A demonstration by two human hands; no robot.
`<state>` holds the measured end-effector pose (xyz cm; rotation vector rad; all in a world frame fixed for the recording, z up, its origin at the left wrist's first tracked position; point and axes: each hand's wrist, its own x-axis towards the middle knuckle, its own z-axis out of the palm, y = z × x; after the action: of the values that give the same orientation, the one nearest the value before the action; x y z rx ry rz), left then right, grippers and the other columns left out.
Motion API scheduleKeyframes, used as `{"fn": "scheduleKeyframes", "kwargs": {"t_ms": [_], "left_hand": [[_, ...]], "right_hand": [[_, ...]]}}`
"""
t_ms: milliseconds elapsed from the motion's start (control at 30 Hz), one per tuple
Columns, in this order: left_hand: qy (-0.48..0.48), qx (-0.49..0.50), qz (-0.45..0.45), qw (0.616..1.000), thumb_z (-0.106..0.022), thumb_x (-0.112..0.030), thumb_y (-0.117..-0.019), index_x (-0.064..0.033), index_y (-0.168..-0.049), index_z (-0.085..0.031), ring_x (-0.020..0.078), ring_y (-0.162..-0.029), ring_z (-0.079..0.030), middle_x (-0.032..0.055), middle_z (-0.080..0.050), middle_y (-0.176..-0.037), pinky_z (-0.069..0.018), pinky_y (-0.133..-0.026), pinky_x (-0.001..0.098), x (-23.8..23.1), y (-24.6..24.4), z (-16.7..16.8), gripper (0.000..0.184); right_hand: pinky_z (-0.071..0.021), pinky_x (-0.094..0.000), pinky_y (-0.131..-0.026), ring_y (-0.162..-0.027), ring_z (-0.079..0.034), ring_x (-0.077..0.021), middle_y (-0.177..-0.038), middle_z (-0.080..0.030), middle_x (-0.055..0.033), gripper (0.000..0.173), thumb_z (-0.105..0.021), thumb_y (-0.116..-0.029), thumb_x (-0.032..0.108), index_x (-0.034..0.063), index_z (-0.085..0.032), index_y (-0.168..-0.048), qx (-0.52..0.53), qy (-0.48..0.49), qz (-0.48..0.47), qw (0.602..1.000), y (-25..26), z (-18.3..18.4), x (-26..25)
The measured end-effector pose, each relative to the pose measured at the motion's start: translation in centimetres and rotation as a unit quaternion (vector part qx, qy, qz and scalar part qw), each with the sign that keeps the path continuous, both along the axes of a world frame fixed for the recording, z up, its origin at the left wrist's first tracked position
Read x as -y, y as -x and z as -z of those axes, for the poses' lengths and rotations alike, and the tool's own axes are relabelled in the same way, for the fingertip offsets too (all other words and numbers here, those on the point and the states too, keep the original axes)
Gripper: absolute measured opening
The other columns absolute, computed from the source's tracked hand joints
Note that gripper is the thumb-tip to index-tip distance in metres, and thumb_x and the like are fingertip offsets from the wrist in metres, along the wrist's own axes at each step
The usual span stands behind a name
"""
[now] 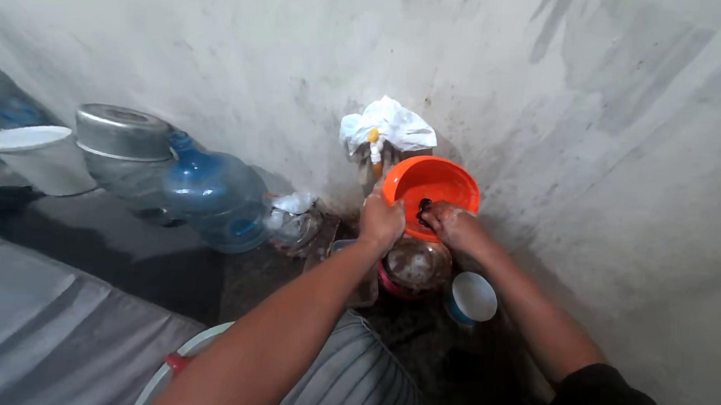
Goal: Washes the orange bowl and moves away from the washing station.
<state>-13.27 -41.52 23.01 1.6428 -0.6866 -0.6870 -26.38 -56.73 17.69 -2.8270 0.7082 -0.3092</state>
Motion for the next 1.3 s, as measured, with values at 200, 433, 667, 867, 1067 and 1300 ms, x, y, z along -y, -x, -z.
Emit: {"fn": "scheduleKeyframes", "kwargs": {"t_ms": [200, 433, 667, 867, 1067, 1300], "left_hand": [[0.108, 0.03, -0.053, 0.992, -0.058, -0.021, -0.1051, -0.0034, -0.131, -0.061, 0.0231, -0.107, -0.067, 0.0156, -0.069, -0.116, -0.0536, -0.096, 0.0443, 1.5, 1.1, -0.3, 0.032], [0.116, 0.084, -0.047, 0.989, -0.057, -0.027, -0.1064, -0.0105, -0.142, -0.058, 0.0185, -0.116, -0.067, 0.0119, -0.067, -0.13, -0.0532, -0.102, 0.0413, 0.0, -0.5, 0.3, 0.039], [0.105, 0.077, -0.033, 0.991, -0.056, -0.029, -0.1071, -0.0045, -0.136, -0.059, 0.0202, -0.112, -0.066, 0.0148, -0.068, -0.121, -0.0513, -0.101, 0.0414, 0.9, 1.7, -0.3, 0.038], [0.113, 0.129, -0.05, 0.984, -0.058, -0.024, -0.1057, -0.0079, -0.14, -0.058, 0.0197, -0.117, -0.066, 0.013, -0.068, -0.127, -0.0513, -0.104, 0.0424, -0.4, 0.7, -0.4, 0.038], [0.141, 0.189, -0.011, 0.972, -0.058, -0.019, -0.1053, -0.0169, -0.15, -0.053, 0.0151, -0.131, -0.059, 0.0039, -0.058, -0.148, -0.0468, -0.112, 0.0401, -0.2, 0.3, -0.1, 0.045], [0.053, 0.153, -0.033, 0.986, -0.057, -0.027, -0.1066, -0.0086, -0.143, -0.057, 0.025, -0.121, -0.064, 0.0146, -0.068, -0.129, -0.0481, -0.107, 0.0485, -0.1, 0.6, -0.9, 0.041]], "right_hand": [[-0.0397, -0.0468, -0.117, -0.144, -0.046, -0.0303, -0.16, -0.04, -0.0213, 0.044, -0.047, -0.1049, 0.008, -0.0007, -0.05, -0.147, 0.257, -0.139, -0.05, 0.955, -2.9, -3.0, -7.3], [-0.0294, -0.0533, -0.124, -0.151, -0.035, -0.0348, -0.155, -0.051, -0.0119, 0.048, -0.063, -0.0989, 0.022, 0.0074, -0.057, -0.144, 0.067, 0.161, -0.07, 0.982, -0.1, 2.2, -0.4], [-0.05, -0.0558, -0.104, -0.126, -0.061, -0.0367, -0.143, -0.057, -0.0232, 0.064, -0.08, -0.0824, 0.013, -0.0052, -0.056, -0.138, 0.172, -0.018, 0.008, 0.985, -2.8, -1.3, -8.0], [-0.0519, -0.0495, -0.106, -0.13, -0.062, -0.0284, -0.143, -0.062, -0.0114, 0.041, -0.063, -0.0962, 0.009, 0.0059, -0.063, -0.138, 0.232, 0.183, -0.025, 0.955, -1.2, 3.8, -3.7], [-0.0285, -0.0586, -0.123, -0.15, -0.035, -0.0396, -0.159, -0.044, -0.0189, 0.055, -0.065, -0.0948, 0.011, 0.0037, -0.053, -0.148, 0.17, 0.146, 0.067, 0.972, -0.9, 4.4, -2.3], [-0.0532, -0.0532, -0.102, -0.125, -0.064, -0.0329, -0.141, -0.062, -0.0185, 0.05, -0.069, -0.0928, 0.01, 0.0, -0.059, -0.141, 0.223, 0.069, -0.031, 0.972, -1.9, 2.9, -6.4]]}}
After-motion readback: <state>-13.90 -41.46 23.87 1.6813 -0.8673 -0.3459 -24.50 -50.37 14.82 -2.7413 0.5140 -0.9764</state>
